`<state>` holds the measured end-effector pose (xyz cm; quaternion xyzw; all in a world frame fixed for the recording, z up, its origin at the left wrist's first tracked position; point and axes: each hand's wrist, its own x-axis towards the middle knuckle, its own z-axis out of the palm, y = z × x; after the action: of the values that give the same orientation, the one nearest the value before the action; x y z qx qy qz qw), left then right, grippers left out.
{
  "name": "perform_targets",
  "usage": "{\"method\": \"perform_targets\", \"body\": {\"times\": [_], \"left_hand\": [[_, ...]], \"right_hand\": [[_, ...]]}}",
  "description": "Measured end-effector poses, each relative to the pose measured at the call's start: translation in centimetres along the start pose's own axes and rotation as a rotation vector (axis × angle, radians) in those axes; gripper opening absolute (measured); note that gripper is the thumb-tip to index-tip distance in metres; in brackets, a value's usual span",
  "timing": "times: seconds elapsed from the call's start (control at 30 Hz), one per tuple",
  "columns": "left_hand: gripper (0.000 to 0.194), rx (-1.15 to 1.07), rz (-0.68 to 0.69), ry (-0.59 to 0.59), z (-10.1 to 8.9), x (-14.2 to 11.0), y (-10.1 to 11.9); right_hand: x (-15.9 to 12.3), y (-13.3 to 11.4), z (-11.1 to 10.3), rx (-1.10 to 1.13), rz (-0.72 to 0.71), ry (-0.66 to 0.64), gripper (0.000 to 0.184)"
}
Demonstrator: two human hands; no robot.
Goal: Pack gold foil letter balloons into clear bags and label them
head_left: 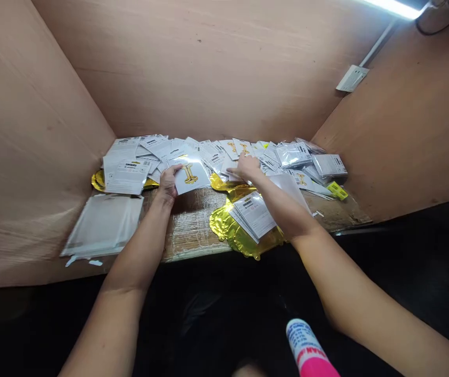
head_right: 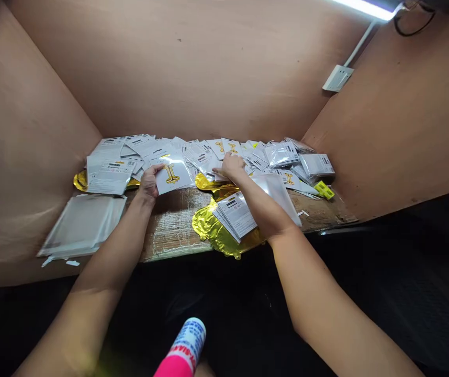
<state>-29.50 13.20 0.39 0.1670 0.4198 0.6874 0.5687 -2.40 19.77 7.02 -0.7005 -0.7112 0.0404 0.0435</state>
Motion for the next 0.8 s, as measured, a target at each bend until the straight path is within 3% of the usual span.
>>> {"method": "perform_targets", "body": {"times": [0.07,0.17,0.27,0.37,0.43,0.47,0.53,0.63,0.7,0.8], "left_hand": [[0.029,0.034,0.003,-0.053,0.4,-0.5,0.0],[0.038,0.076,0.065,-0.1,1.1,-1.6,0.9],[0.045,0.086,0.167,-0.049,1.8,-3.9,2.5],[0.047,0.088,0.216,0.001,1.6,-8.6,2.7],[0.043,0.097,0.168,0.003,0.7,-13.3,0.9],[0.041,0.095,0.125,0.018,0.2,-15.8,-0.5],[0.041,0.05,-0.06,0.002,-0.5,-20.6,-3.8],[0.058,-0.074,-0.301,-0.106,-0.4,-25.6,-8.6],[0.07,-0.109,-0.412,-0.178,0.6,-26.8,-10.8],[0.076,-0.071,-0.456,-0.202,2.1,-26.4,-12.1]], "right_hand": [[-0.8,2.2,0.5,-0.09,-0.088,-0.077,0.084],[-1.7,3.1,0.3,-0.088,-0.24,-0.082,0.06],[-2.7,4.4,-2.4,-0.022,-0.234,0.037,0.043],[-5.8,7.8,-5.6,0.189,-0.13,0.301,0.034],[-9.8,10.3,-6.0,0.461,-0.048,0.422,0.027],[-12.2,11.4,-5.3,0.6,-0.009,0.422,0.026],[-17.5,12.7,-2.9,0.754,0.059,0.322,0.025],[-23.5,13.1,1.2,0.687,0.134,0.181,0.016],[-24.8,13.1,2.5,0.518,0.091,0.161,0.016],[-22.6,13.2,1.9,0.309,-0.012,0.098,0.04]]}}
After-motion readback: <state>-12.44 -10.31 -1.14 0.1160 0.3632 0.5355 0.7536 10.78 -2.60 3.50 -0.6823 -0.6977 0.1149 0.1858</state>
